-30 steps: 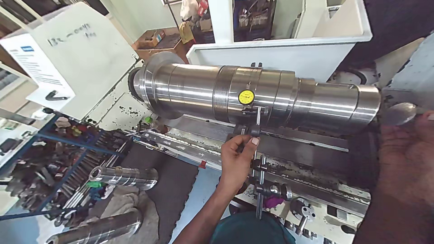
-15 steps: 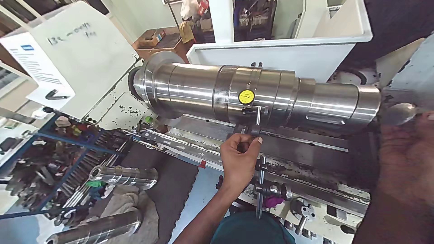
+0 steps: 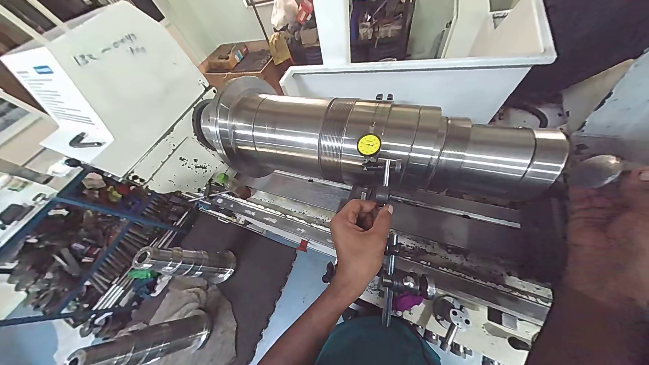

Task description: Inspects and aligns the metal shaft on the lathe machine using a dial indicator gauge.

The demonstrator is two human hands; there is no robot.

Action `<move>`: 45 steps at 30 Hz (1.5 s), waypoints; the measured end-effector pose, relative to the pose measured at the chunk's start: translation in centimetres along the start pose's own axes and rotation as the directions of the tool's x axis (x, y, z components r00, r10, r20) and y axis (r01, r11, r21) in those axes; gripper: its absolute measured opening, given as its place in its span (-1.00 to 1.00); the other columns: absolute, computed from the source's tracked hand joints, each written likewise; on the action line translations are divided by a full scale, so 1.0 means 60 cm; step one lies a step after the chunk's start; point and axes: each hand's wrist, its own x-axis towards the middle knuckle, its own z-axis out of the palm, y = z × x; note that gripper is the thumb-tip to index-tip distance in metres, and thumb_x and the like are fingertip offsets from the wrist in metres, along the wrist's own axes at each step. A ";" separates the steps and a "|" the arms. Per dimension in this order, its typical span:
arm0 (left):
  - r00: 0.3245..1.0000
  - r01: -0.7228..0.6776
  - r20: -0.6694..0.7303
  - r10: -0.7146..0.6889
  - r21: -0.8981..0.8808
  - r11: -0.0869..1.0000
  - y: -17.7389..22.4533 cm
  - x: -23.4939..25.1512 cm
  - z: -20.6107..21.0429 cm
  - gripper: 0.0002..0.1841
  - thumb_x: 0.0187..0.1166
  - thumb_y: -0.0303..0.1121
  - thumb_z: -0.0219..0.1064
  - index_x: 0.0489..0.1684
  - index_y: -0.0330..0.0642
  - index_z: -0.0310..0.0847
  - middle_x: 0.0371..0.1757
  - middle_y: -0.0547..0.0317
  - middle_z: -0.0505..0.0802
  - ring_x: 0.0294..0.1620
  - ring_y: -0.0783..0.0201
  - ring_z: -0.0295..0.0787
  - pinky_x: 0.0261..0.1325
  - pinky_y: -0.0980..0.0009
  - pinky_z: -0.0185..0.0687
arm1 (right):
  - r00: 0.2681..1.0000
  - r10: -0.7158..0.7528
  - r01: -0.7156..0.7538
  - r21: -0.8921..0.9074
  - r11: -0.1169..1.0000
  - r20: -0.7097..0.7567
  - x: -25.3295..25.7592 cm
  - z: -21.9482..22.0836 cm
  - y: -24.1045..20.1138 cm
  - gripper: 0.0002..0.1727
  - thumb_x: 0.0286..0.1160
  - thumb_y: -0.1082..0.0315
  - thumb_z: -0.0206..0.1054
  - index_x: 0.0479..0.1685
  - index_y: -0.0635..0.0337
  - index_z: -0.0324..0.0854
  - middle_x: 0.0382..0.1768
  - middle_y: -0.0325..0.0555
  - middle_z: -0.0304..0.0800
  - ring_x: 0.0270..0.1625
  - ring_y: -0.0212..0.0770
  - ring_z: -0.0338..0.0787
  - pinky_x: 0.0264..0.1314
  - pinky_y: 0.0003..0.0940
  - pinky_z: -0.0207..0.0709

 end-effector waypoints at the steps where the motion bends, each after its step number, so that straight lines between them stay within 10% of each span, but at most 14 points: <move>1: 1.000 -0.011 -0.006 0.011 0.005 1.000 -0.001 0.000 0.001 -0.93 0.34 -0.60 0.52 -0.42 -0.29 0.74 -0.73 0.28 0.58 -0.78 0.50 0.37 -0.70 0.61 0.31 | 1.000 0.007 -0.007 0.013 1.000 -0.006 0.001 0.000 0.000 -0.24 0.70 0.44 0.27 0.77 -0.01 -0.13 0.27 -0.03 0.66 0.21 -0.04 0.83 0.34 -0.02 0.75; 45: 0.990 -0.131 -0.056 0.130 -0.012 0.991 -0.023 -0.012 -0.017 -0.74 0.40 -0.40 0.58 -0.08 -0.39 0.77 -0.45 0.16 0.80 -0.55 0.47 0.64 -0.47 0.61 0.60 | 1.000 0.005 -0.005 -0.016 1.000 0.011 0.005 -0.007 0.006 -0.32 0.72 0.39 0.27 0.72 0.02 -0.02 0.21 -0.07 0.71 0.13 -0.08 0.87 0.28 -0.08 0.78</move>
